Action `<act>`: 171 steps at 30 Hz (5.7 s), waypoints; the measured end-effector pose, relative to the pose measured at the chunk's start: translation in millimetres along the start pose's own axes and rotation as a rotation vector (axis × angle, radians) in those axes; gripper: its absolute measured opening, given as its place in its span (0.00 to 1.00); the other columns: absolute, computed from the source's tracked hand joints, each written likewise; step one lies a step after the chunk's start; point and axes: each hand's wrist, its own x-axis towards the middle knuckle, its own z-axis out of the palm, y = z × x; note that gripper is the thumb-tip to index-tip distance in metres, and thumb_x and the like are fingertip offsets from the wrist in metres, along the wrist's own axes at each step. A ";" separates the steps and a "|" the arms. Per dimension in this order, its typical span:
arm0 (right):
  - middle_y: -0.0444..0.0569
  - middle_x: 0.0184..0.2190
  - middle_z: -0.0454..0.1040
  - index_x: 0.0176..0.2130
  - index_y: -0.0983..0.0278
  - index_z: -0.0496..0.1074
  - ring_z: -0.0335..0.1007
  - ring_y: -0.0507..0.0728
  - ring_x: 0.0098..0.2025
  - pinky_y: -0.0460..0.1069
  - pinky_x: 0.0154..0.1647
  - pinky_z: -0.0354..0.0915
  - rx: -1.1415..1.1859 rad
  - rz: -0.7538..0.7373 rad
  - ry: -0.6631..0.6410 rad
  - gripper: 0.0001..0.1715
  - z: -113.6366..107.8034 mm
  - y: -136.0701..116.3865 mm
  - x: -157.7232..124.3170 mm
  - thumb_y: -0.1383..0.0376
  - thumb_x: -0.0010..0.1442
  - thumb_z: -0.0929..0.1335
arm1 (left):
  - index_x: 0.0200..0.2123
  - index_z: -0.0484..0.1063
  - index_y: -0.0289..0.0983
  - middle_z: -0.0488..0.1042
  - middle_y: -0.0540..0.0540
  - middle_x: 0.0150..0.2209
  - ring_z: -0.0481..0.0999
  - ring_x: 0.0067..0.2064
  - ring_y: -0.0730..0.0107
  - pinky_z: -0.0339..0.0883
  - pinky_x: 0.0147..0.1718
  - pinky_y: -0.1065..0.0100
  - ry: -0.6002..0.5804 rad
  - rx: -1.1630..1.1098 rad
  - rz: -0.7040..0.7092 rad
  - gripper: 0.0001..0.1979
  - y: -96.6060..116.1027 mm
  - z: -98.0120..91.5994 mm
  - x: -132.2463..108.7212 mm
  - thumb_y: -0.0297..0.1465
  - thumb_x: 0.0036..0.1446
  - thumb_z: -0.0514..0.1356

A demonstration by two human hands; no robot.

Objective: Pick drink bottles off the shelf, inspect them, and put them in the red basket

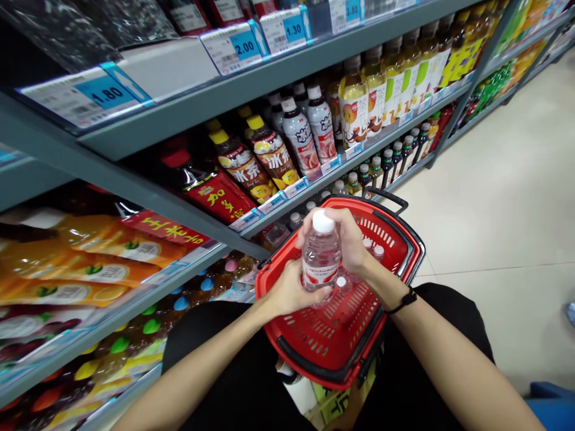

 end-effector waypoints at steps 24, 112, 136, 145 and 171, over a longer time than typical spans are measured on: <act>0.54 0.26 0.79 0.33 0.61 0.75 0.80 0.65 0.38 0.56 0.34 0.75 0.045 0.132 0.234 0.23 6.4 3.0 0.8 0.45 0.53 0.65 | 0.48 0.77 0.32 0.84 0.41 0.41 0.84 0.42 0.54 0.78 0.46 0.57 -0.047 -0.043 -0.027 0.29 4.5 0.7 -3.2 0.48 0.51 0.69; 0.53 0.23 0.79 0.24 0.64 0.78 0.77 0.58 0.30 0.48 0.26 0.70 -0.083 0.101 0.234 0.28 0.3 7.4 -1.0 0.43 0.55 0.68 | 0.48 0.79 0.29 0.84 0.38 0.45 0.83 0.44 0.57 0.76 0.48 0.61 -0.089 -0.302 0.045 0.25 -9.9 15.4 0.3 0.43 0.55 0.72; 0.52 0.23 0.78 0.24 0.64 0.78 0.73 0.57 0.27 0.49 0.29 0.69 -0.144 0.067 0.200 0.28 -0.7 8.5 -4.2 0.45 0.60 0.66 | 0.48 0.78 0.31 0.84 0.39 0.45 0.84 0.45 0.56 0.77 0.48 0.58 -0.095 -0.228 0.040 0.26 -12.3 15.6 0.3 0.45 0.56 0.71; 0.50 0.22 0.76 0.20 0.62 0.75 0.75 0.57 0.29 0.50 0.32 0.68 -0.288 -0.055 0.072 0.30 2.4 5.6 -6.3 0.46 0.63 0.68 | 0.52 0.75 0.31 0.83 0.38 0.49 0.83 0.47 0.57 0.77 0.53 0.57 -0.079 -0.304 0.098 0.27 -18.0 18.6 1.6 0.43 0.56 0.72; 0.48 0.24 0.78 0.26 0.63 0.77 0.74 0.54 0.26 0.48 0.30 0.70 -0.326 0.029 0.044 0.40 6.0 1.5 -7.3 0.31 0.61 0.67 | 0.50 0.77 0.31 0.82 0.38 0.47 0.81 0.47 0.58 0.75 0.54 0.57 -0.123 -0.343 0.112 0.27 -18.9 19.2 1.3 0.48 0.58 0.71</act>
